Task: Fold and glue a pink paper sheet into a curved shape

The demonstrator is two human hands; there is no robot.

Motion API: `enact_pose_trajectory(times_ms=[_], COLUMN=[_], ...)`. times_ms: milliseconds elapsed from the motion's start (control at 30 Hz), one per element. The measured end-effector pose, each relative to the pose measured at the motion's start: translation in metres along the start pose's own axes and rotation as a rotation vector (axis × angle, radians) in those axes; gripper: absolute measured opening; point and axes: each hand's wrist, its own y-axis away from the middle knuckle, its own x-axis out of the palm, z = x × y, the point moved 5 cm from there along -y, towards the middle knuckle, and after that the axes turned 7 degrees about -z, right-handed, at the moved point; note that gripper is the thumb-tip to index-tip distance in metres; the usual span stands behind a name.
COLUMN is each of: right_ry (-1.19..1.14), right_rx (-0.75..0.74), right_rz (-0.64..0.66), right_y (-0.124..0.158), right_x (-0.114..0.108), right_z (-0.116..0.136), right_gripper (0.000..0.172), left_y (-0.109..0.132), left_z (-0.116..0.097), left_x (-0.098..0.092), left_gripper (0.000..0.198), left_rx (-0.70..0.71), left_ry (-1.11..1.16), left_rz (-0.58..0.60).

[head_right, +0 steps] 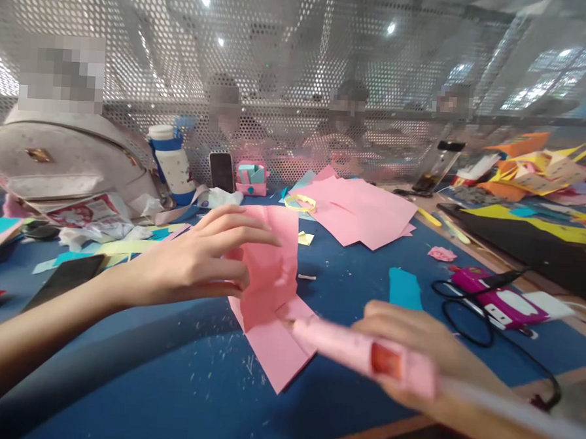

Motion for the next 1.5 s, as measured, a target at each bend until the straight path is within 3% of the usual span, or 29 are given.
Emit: enact_pose_trajectory(times_ms=[67, 133, 233, 367, 600, 867, 1500], right_ry=[-0.135, -0.167, -0.095, 0.034, 0.13, 0.364, 0.472], right_rx=[-0.261, -0.387, -0.533, -0.671, -0.717, -0.87, -0.825], right_rz=[0.249, 0.349, 0.293, 0.164, 0.112, 0.036, 0.04], right_y=[0.002, -0.002, -0.012, -0.016, -0.01, 0.0, -0.002], right_x=[0.016, 0.027, 0.038, 0.046, 0.05, 0.058, 0.064], right_z=[0.029, 0.049, 0.068, 0.075, 0.075, 0.083, 0.089], right_gripper=[0.04, 0.04, 0.046, 0.035, 0.034, 0.027, 0.024], left_y=[-0.005, -0.008, -0.011, -0.009, -0.005, -0.004, -0.005], left_z=[-0.003, -0.006, -0.007, -0.007, -0.005, -0.007, -0.008], left_x=[0.0, 0.001, 0.002, 0.003, 0.005, 0.005, 0.005], left_gripper=[0.019, 0.02, 0.021, 0.024, 0.025, 0.025, 0.021], left_rx=[-0.002, -0.025, -0.064, -0.08, -0.113, -0.11, -0.132], left_ry=[-0.005, -0.026, -0.073, -0.135, -0.197, -0.194, -0.169], left_rz=[0.024, 0.043, 0.059, 0.051, 0.027, 0.018, 0.029])
